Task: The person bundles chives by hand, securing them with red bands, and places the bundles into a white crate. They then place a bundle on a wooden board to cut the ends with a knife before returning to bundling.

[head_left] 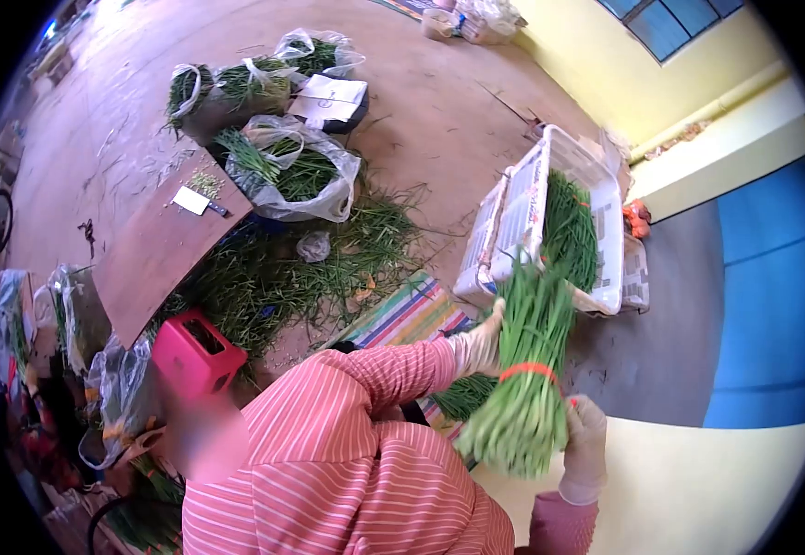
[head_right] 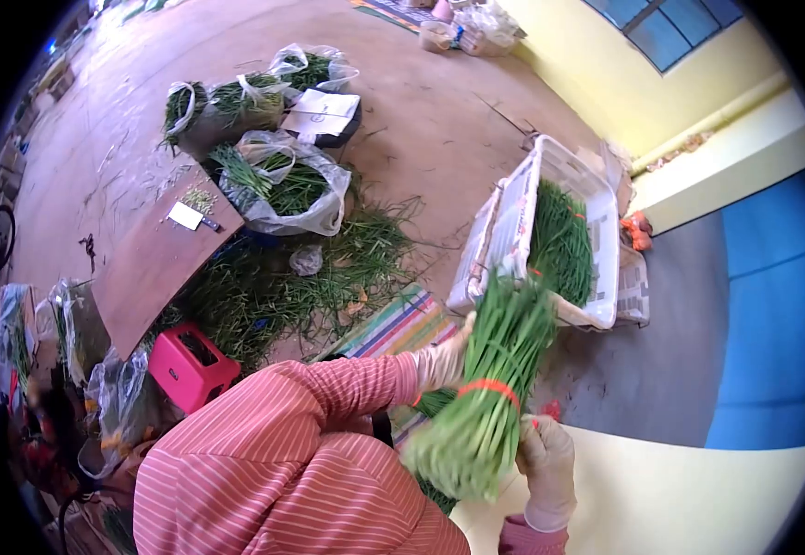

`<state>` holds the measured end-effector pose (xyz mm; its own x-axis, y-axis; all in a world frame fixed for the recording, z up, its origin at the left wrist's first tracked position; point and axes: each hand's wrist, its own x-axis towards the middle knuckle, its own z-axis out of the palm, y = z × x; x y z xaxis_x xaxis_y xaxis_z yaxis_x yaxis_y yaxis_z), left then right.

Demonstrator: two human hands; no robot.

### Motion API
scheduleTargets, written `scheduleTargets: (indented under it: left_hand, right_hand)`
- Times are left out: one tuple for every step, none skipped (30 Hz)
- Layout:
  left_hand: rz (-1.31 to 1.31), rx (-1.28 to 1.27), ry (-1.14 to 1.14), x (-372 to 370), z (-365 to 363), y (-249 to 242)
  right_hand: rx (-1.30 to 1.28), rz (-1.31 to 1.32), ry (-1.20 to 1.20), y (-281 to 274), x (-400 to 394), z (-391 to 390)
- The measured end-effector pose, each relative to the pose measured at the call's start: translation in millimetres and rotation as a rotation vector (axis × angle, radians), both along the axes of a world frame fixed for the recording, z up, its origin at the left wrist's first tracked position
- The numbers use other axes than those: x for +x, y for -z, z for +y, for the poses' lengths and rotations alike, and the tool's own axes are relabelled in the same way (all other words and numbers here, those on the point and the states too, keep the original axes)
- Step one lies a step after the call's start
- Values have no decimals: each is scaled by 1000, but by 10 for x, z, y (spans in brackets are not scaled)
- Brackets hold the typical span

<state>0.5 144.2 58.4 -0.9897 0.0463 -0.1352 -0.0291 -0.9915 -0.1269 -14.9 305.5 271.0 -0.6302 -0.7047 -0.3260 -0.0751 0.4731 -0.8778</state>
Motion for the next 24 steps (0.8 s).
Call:
scheduleTargets:
  left_hand:
    - [-90,-60,-18,118,-222,-269]
    - [-178,-115,-33,253,-461,-540]
    - [-156,-131,-104,258,-605,-526]
    - [-108,-129,-190,274,-748,-445]
    - [-60,-132,-273,300,-894,-365]
    - [-10,-141,-352,358,-1053,-311]
    - [47,-152,-426,437,-1195,-239]
    - [103,-176,-482,494,-1353,-198]
    - [148,-223,-525,582,-1511,-228]
    - [164,-282,-553,648,-1629,-298]
    - [149,-390,-567,653,-1716,-406]
    - [132,-500,-580,683,-1762,-583]
    - [3,-742,-568,560,-1721,-741]
    - [-75,-1021,-466,559,-1543,-1092]
    - [417,-1762,-723,-499,-1696,-276]
    - [185,-1155,-294,452,-1083,-1364]
    - [178,-1569,-324,233,-873,-1480]
    - [317,-1759,-434,73,-621,-1421]
    - [355,-1818,-453,-5,-386,-1451]
    - [374,-1725,-533,-110,-160,-1387]
    - [413,-1588,-442,-102,-60,-1444]
    - [452,-1451,-348,-102,26,-1507]
    - [318,-1373,-307,-123,140,-1467]
    - [192,-1291,-259,-142,263,-1424]
  right_hand:
    - [168,-17,14,-11,-39,61]
    - [170,-15,6,28,-178,185]
    - [238,103,-68,105,-389,330]
    - [301,220,-140,109,-476,345]
    - [347,215,-118,37,-532,360]
    - [343,216,-124,15,-612,385]
    - [364,376,-121,-12,-732,462]
    - [385,539,-114,-54,-849,536]
    - [301,759,-163,-114,-978,570]
    - [216,975,-212,-220,-982,541]
    - [331,771,-26,-437,-954,504]
    - [254,815,-62,-509,-1045,567]
    - [305,889,-58,-627,-977,491]
    - [358,964,-55,-744,-883,390]
    - [354,968,-61,-805,-821,325]
    - [342,1081,-150,-846,-758,262]
    - [331,1192,-242,-871,-701,199]
    - [329,1195,-250,-897,-657,135]
    - [313,1300,-327,-917,-617,79]
    - [298,1403,-401,-930,-575,21]
    - [302,1407,-397,-924,-540,-36]
    - [231,1476,-404,-892,-514,-96]
    - [165,1542,-407,-850,-487,-150]
    - [183,1544,-390,-806,-458,-201]
